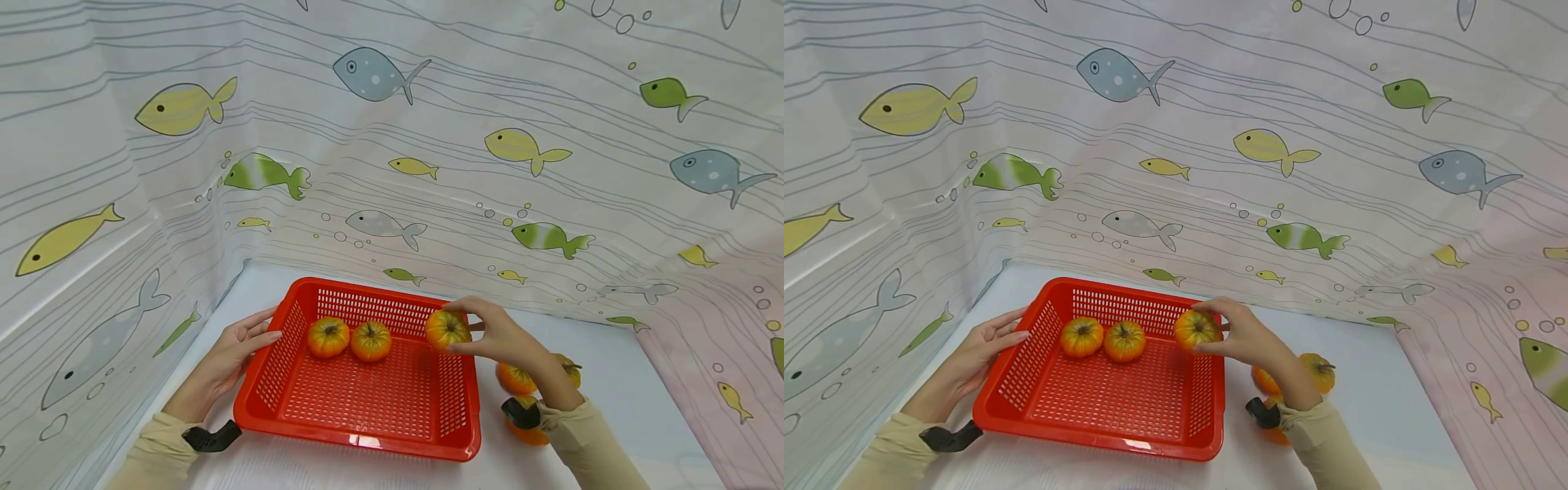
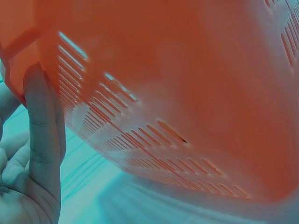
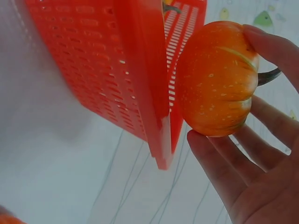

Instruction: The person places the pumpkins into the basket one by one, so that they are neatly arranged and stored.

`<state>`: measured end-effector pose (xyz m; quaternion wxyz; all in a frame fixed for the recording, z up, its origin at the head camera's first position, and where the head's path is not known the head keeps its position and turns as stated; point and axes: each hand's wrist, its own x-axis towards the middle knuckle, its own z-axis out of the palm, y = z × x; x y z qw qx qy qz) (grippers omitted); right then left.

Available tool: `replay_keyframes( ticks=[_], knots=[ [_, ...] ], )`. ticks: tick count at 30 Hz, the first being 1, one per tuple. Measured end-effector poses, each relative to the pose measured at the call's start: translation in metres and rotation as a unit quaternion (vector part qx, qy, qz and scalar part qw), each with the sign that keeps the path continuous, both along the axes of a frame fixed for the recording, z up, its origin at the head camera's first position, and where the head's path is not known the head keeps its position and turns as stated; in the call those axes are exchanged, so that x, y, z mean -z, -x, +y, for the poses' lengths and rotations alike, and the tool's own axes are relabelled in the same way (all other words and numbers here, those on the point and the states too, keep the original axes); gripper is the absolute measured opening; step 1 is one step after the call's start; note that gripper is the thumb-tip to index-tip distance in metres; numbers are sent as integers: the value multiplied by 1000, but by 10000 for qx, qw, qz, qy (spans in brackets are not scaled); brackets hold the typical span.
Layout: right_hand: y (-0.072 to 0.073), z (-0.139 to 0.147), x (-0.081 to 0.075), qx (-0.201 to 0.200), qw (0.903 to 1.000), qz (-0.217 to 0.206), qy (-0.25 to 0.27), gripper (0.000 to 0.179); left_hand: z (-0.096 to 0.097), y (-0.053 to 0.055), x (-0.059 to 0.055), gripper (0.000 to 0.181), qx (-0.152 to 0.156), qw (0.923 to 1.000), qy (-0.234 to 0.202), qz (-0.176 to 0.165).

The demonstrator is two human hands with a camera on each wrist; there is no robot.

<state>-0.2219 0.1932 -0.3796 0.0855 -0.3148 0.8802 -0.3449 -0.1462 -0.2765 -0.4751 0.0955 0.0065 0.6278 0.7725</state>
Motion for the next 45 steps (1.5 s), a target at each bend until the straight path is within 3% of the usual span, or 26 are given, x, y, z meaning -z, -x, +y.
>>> replay_keyframes(
  ticks=[7, 18, 45],
  knots=[
    [5, -16, -1, -143, 9992, -154, -339, 64, 1, 0, -1, 70, -30, 10000, 31, -32],
    [12, -44, 2, -543, 9946, 15, -879, 58, -1, -1, 0, 69, 1, 10000, -16, 36],
    [31, -92, 6, -835, 9677, -35, -2378, 55, -1, 0, -1, 69, 56, 10000, 7, 61]
  ],
)
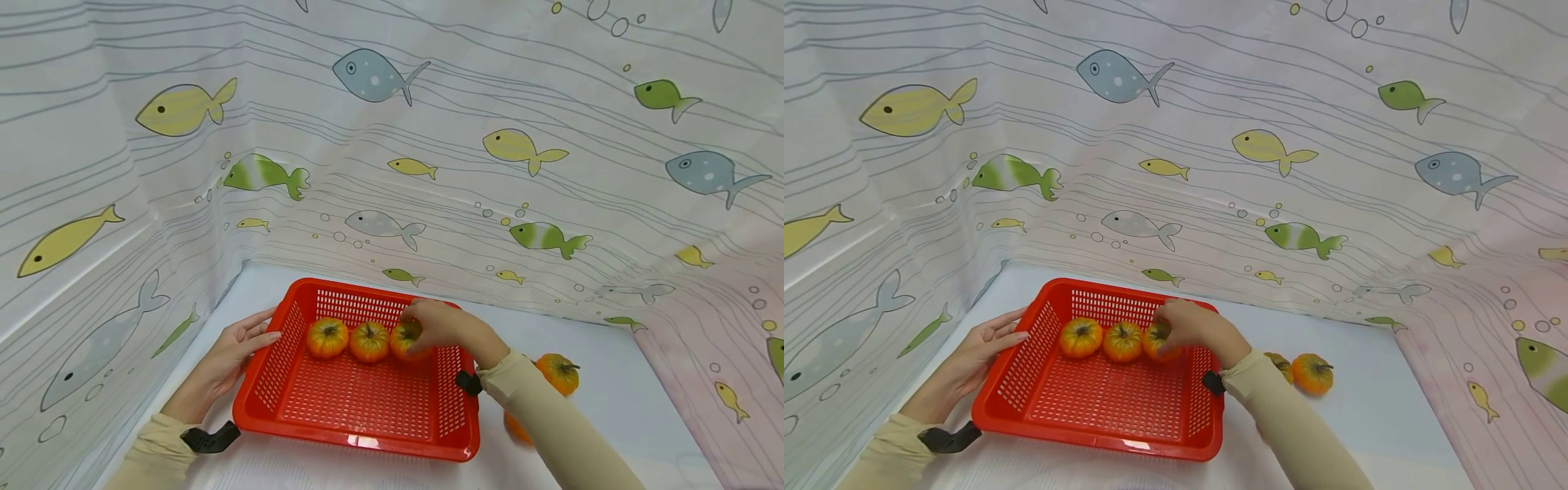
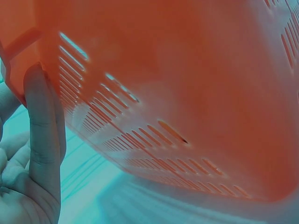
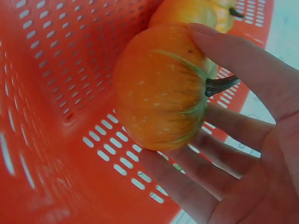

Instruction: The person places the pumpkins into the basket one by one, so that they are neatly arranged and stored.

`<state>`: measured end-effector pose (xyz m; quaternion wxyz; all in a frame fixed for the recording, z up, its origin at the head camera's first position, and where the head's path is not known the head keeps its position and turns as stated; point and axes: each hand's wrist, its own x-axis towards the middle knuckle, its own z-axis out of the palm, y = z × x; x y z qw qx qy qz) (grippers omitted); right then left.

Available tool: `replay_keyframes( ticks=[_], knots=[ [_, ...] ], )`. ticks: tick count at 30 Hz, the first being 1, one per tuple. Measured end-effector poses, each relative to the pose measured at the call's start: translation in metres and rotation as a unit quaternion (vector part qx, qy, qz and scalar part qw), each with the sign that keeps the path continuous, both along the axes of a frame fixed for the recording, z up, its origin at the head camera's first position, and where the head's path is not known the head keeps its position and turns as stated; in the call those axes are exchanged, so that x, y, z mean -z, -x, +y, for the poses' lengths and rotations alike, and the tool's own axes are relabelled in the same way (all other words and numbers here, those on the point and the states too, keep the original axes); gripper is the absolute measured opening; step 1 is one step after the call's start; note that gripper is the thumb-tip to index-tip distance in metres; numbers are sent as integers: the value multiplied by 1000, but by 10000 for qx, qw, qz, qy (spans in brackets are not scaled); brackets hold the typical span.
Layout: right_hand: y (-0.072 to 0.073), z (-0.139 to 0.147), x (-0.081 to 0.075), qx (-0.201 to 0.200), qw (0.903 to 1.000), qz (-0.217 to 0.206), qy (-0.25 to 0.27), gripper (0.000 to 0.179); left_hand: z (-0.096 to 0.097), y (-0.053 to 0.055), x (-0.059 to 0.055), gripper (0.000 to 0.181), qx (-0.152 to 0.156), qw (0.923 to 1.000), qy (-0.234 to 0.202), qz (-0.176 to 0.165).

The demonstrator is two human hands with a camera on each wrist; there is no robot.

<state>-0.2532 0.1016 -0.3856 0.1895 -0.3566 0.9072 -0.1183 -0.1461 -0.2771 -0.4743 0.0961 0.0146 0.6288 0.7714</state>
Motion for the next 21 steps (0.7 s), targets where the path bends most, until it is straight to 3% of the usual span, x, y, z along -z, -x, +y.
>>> replay_keyframes(
  ticks=[9, 21],
  knots=[
    [4, -5, 6, 115, 9991, -218, -335, 39, 1, 1, -1, 70, -19, 10000, 59, -12],
    [0, -6, 9, 398, 9968, -411, -558, 52, 0, 1, 2, 69, -21, 10000, 43, -7]
  ],
)
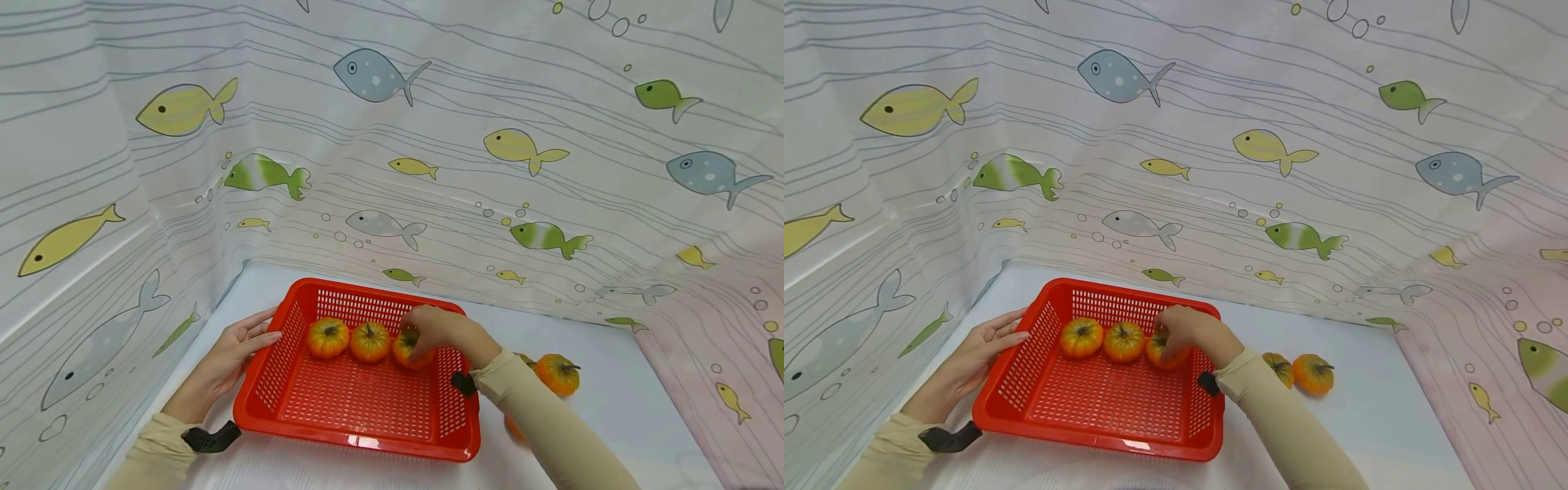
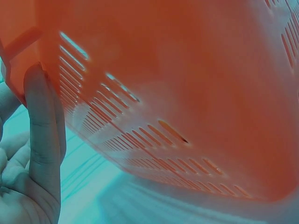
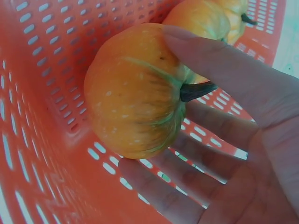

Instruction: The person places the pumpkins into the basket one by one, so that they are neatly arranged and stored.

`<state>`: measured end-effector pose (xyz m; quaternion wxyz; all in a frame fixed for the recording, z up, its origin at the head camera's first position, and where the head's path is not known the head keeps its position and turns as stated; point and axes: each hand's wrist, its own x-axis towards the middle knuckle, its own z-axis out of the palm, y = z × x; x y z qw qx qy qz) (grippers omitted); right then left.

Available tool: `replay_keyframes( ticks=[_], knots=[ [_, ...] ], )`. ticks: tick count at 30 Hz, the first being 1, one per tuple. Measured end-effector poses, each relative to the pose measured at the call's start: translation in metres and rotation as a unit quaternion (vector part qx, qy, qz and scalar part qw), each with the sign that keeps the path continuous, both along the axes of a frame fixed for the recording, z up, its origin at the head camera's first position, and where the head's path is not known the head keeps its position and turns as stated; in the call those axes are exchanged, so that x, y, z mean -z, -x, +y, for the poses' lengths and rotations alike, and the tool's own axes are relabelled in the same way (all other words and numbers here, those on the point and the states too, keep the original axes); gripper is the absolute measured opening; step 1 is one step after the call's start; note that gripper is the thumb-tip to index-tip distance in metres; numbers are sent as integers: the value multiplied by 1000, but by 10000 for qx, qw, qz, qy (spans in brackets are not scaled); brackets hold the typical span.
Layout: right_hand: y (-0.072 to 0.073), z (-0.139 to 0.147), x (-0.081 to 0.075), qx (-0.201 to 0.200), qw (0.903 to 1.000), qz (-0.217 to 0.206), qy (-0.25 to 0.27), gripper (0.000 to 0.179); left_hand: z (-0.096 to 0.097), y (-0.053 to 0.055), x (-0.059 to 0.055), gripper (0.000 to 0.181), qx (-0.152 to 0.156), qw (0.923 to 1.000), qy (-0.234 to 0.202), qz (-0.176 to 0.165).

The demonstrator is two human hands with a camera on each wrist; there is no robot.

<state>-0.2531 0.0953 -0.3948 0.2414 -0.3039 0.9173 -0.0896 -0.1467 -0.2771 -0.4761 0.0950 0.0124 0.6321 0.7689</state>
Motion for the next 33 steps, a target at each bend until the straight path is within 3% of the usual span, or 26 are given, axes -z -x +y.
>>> replay_keyframes(
  ticks=[5, 12, 26, 33],
  knots=[
    [-2, -1, 3, 149, 9998, -104, 9, 58, 0, 0, 1, 69, 15, 10000, -2, 11],
    [-3, -5, 7, -86, 9999, -65, -8, 55, 0, 0, 0, 69, 43, 10000, -14, 69],
    [-4, -7, 6, -182, 9998, -31, 72, 54, -1, -1, -1, 69, 32, 10000, -26, 11],
    [-6, -4, 3, 3, 10000, -53, 82, 58, -1, 0, 0, 69, 64, 10000, -60, 40]
  ],
)
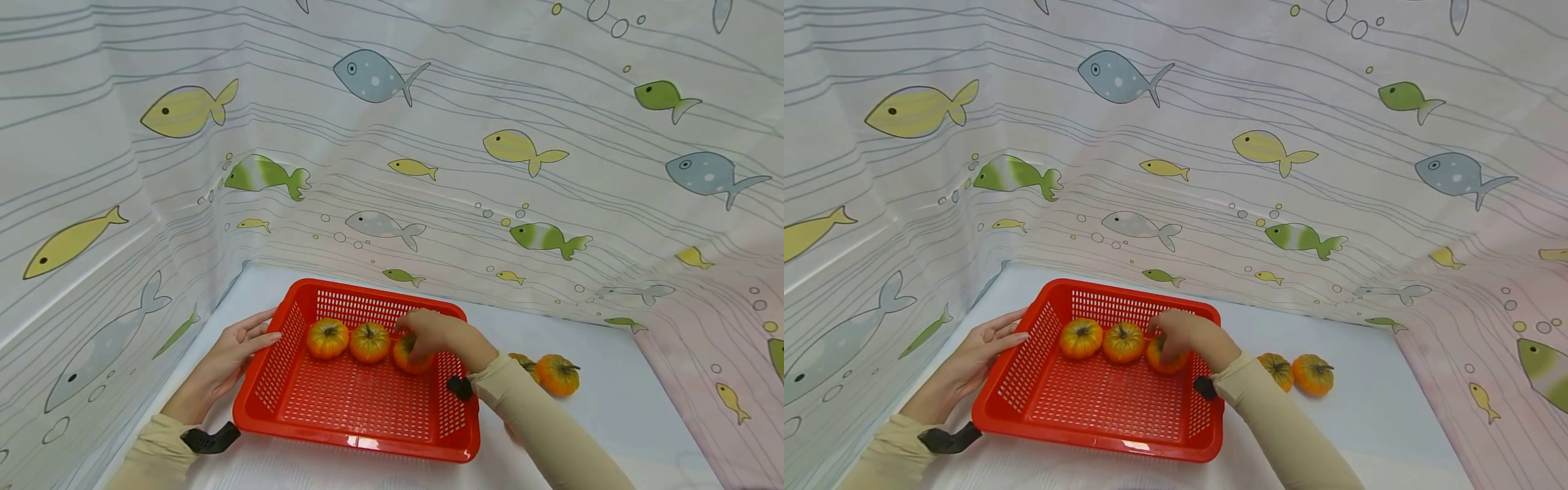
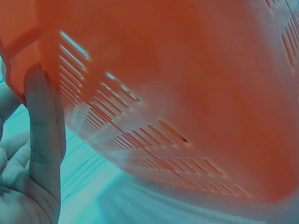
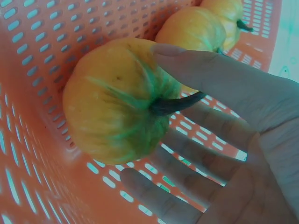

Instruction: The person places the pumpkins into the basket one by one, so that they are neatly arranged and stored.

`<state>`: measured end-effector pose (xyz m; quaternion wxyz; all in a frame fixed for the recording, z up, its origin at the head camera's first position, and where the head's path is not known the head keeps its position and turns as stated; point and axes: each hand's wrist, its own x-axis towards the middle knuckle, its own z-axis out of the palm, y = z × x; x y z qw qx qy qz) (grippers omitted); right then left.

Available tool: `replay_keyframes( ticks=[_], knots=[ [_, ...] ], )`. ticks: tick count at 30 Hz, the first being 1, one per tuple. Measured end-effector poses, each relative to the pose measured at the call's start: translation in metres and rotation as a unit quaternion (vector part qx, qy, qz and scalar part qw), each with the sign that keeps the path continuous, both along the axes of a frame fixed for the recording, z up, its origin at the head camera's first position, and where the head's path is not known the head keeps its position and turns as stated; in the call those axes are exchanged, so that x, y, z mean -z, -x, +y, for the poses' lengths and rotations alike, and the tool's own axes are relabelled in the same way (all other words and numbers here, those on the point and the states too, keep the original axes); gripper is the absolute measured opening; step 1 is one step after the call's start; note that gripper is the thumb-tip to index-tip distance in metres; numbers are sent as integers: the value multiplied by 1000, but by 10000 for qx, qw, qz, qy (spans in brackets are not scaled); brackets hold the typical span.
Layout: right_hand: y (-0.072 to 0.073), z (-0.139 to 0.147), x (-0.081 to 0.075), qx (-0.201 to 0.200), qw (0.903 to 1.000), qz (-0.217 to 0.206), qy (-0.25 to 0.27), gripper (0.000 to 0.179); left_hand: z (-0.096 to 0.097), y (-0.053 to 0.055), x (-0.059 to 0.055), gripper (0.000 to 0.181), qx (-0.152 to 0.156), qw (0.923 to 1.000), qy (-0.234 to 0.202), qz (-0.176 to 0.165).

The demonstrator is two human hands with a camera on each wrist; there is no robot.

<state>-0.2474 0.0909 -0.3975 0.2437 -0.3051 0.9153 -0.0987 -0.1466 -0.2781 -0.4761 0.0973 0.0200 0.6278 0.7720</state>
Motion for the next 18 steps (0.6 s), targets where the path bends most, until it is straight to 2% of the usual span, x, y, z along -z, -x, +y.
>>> replay_keyframes(
  ticks=[7, 18],
  knots=[
    [1, 4, -1, 103, 9999, -57, 80, 60, 0, 0, 2, 69, 11, 10000, -22, -3],
    [-1, 13, -8, 9, 9991, -48, 417, 60, -1, -1, 2, 69, 14, 10000, 0, 14]
  ],
)
